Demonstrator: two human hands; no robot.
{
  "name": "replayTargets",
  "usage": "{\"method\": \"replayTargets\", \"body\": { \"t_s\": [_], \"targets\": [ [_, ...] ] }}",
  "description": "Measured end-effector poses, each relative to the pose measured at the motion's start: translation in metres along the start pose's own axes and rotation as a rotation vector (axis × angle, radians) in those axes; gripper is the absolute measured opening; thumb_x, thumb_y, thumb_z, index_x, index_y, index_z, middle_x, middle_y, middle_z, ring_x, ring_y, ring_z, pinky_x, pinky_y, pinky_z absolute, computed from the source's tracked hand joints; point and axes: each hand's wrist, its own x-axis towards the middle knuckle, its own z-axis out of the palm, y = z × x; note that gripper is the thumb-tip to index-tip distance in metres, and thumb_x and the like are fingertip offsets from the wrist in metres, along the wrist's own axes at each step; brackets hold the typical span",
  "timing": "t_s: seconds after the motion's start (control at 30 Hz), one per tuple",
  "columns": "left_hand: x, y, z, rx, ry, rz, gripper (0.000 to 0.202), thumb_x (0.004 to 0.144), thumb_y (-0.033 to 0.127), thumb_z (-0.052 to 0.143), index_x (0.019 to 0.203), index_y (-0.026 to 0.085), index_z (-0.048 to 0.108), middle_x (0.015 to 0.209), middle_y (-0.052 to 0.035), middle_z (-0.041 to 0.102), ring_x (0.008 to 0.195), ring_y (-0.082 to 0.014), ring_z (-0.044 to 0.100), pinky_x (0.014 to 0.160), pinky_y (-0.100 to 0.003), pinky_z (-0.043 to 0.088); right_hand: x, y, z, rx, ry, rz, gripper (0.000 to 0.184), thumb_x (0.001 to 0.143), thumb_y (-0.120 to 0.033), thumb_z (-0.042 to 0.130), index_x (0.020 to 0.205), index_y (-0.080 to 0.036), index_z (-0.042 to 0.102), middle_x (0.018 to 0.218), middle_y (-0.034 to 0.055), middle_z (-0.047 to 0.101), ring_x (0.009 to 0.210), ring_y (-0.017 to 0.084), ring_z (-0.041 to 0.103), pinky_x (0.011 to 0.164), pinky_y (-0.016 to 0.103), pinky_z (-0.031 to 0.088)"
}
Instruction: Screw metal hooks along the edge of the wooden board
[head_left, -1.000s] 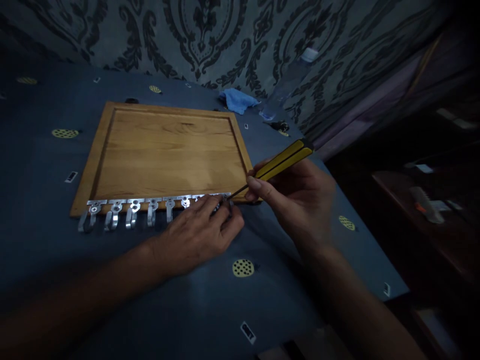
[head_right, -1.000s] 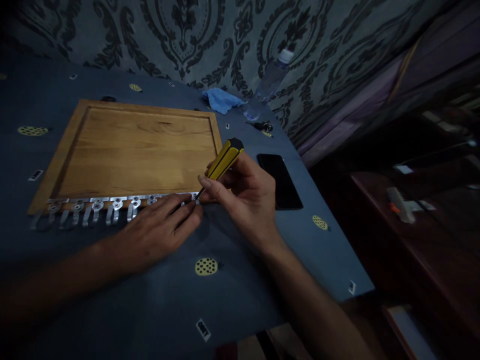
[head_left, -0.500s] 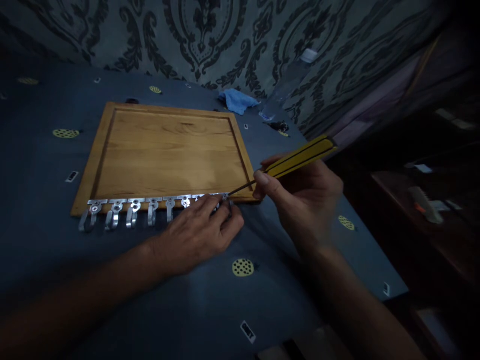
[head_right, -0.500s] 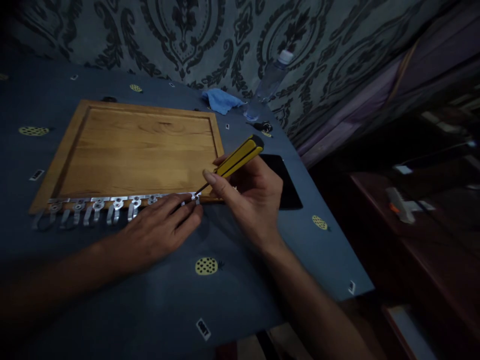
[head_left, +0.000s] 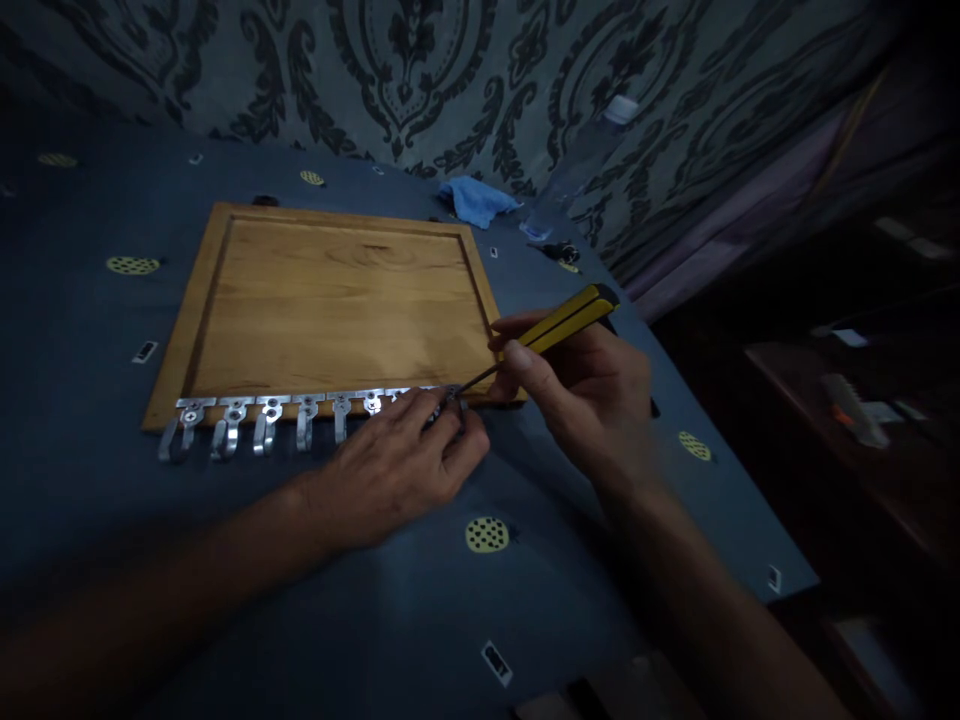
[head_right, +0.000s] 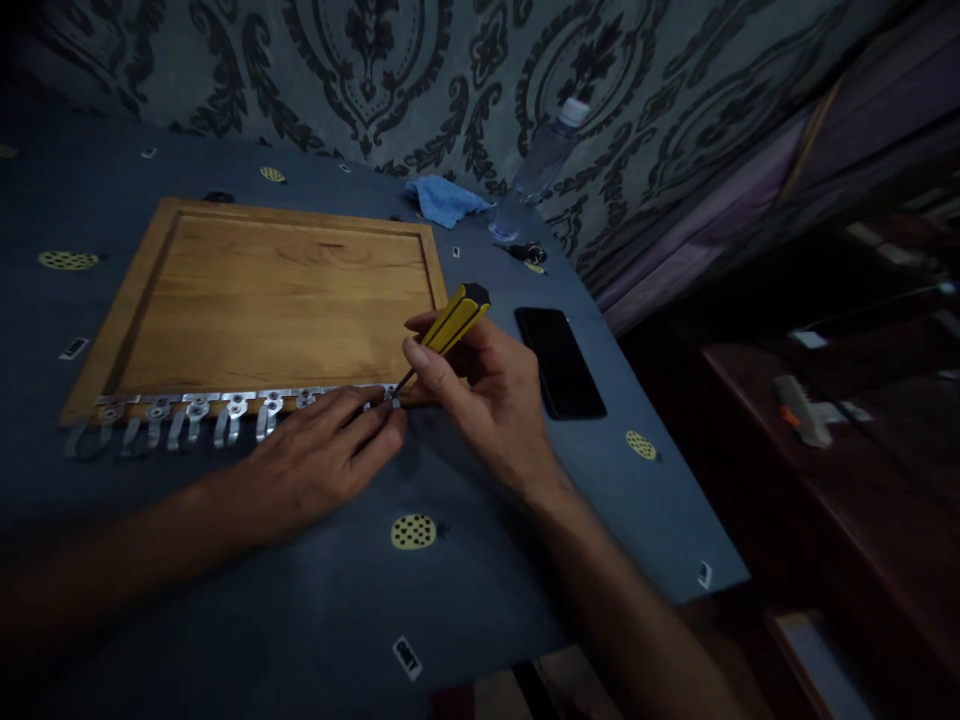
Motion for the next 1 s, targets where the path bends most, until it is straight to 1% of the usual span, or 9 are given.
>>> {"method": "replayTargets", "body": {
  "t_s": [0.07, 0.1, 0.27, 0.37, 0.47, 0.6, 0.77, 0.9, 1.0],
  "targets": [
    [0.0, 0.0, -0.001, -0.005, -0.004, 0.003, 0.023, 0.101, 0.009, 0.044, 0.119, 0.006, 0.058, 0.106, -0.0126, 0.073, 0.111, -0.0284, 0.07, 0.099, -0.039, 0.058, -0.001, 0.0, -0.001, -0.009, -0.004, -0.01, 0.029, 0.09, -0.048, 0.073, 0.105, -0.024, 0.073, 0.085, 0.0002, 0.073, 0.058, 0.012, 0.065, 0.056, 0.026, 0.059],
    [0.0, 0.0, -0.001, -0.007, -0.007, 0.002, 0.023, 0.101, 0.009, 0.044, 0.119, 0.006, 0.058, 0.105, -0.0126, 0.073, 0.111, -0.0283, 0.071, 0.099, -0.039, 0.059, -0.001, -0.001, -0.002, -0.008, 0.002, -0.016, 0.028, 0.091, -0.048, 0.072, 0.105, -0.024, 0.073, 0.085, 0.0002, 0.073, 0.057, 0.011, 0.064, 0.056, 0.026, 0.058],
    [0.0, 0.0, -0.001, -0.011, -0.01, -0.006, 0.022, 0.101, 0.01, 0.044, 0.118, 0.006, 0.058, 0.107, -0.013, 0.073, 0.11, -0.0289, 0.071, 0.097, -0.04, 0.06, -0.002, -0.007, 0.002, 0.03, 0.117, -0.06, 0.028, 0.086, -0.05, 0.077, 0.088, -0.023, 0.072, 0.071, -0.0025, 0.067, 0.051, 0.011, 0.062, 0.052, 0.027, 0.056],
    [0.001, 0.0, -0.001, -0.013, 0.006, 0.003, 0.021, 0.102, 0.011, 0.044, 0.116, 0.006, 0.059, 0.107, -0.0137, 0.073, 0.109, -0.0293, 0.072, 0.096, -0.04, 0.06, -0.002, -0.009, 0.003, 0.045, 0.15, -0.102, 0.027, 0.087, -0.049, 0.077, 0.085, -0.022, 0.07, 0.067, -0.0037, 0.065, 0.048, 0.011, 0.061, 0.05, 0.027, 0.055],
    [0.0, 0.0, -0.001, -0.011, 0.001, -0.006, 0.022, 0.102, 0.01, 0.043, 0.117, 0.006, 0.059, 0.106, -0.0131, 0.073, 0.11, -0.029, 0.072, 0.097, -0.04, 0.06, -0.001, -0.008, 0.003, 0.031, 0.123, -0.112, 0.029, 0.087, -0.049, 0.076, 0.085, -0.021, 0.07, 0.066, -0.0039, 0.064, 0.048, 0.011, 0.061, 0.05, 0.026, 0.055],
    [0.0, 0.0, -0.001, -0.004, -0.019, -0.002, 0.023, 0.101, 0.01, 0.044, 0.118, 0.006, 0.058, 0.106, -0.0127, 0.073, 0.11, -0.029, 0.071, 0.097, -0.04, 0.06, -0.001, -0.006, 0.003, 0.025, 0.09, -0.089, 0.031, 0.087, -0.053, 0.075, 0.085, -0.023, 0.069, 0.065, -0.004, 0.064, 0.049, 0.011, 0.062, 0.049, 0.026, 0.055],
    [0.0, 0.0, -0.001, -0.003, -0.011, -0.008, 0.022, 0.102, 0.01, 0.043, 0.118, 0.006, 0.059, 0.106, -0.012, 0.073, 0.11, -0.0284, 0.071, 0.096, -0.039, 0.06, -0.001, -0.008, 0.002, 0.034, 0.059, -0.081, 0.028, 0.086, -0.05, 0.077, 0.085, -0.023, 0.07, 0.062, -0.0048, 0.064, 0.049, 0.012, 0.063, 0.05, 0.025, 0.056],
    [-0.001, 0.001, 0.0, 0.009, 0.002, -0.012, 0.023, 0.102, 0.01, 0.043, 0.118, 0.007, 0.059, 0.109, -0.0124, 0.074, 0.11, -0.0286, 0.071, 0.095, -0.04, 0.06, 0.0, -0.011, 0.0, 0.036, 0.033, -0.071, 0.028, 0.082, -0.049, 0.081, 0.082, -0.022, 0.071, 0.066, -0.004, 0.067, 0.052, 0.011, 0.065, 0.053, 0.024, 0.058],
    [-0.001, 0.001, 0.0, 0.005, 0.01, -0.013, 0.022, 0.102, 0.01, 0.044, 0.118, 0.007, 0.059, 0.108, -0.0122, 0.074, 0.11, -0.0283, 0.071, 0.096, -0.04, 0.06, 0.0, -0.013, -0.004, 0.036, -0.016, -0.064, 0.029, 0.083, -0.05, 0.08, 0.085, -0.023, 0.072, 0.071, -0.0026, 0.069, 0.058, 0.013, 0.069, 0.057, 0.026, 0.062]
  ]
}}
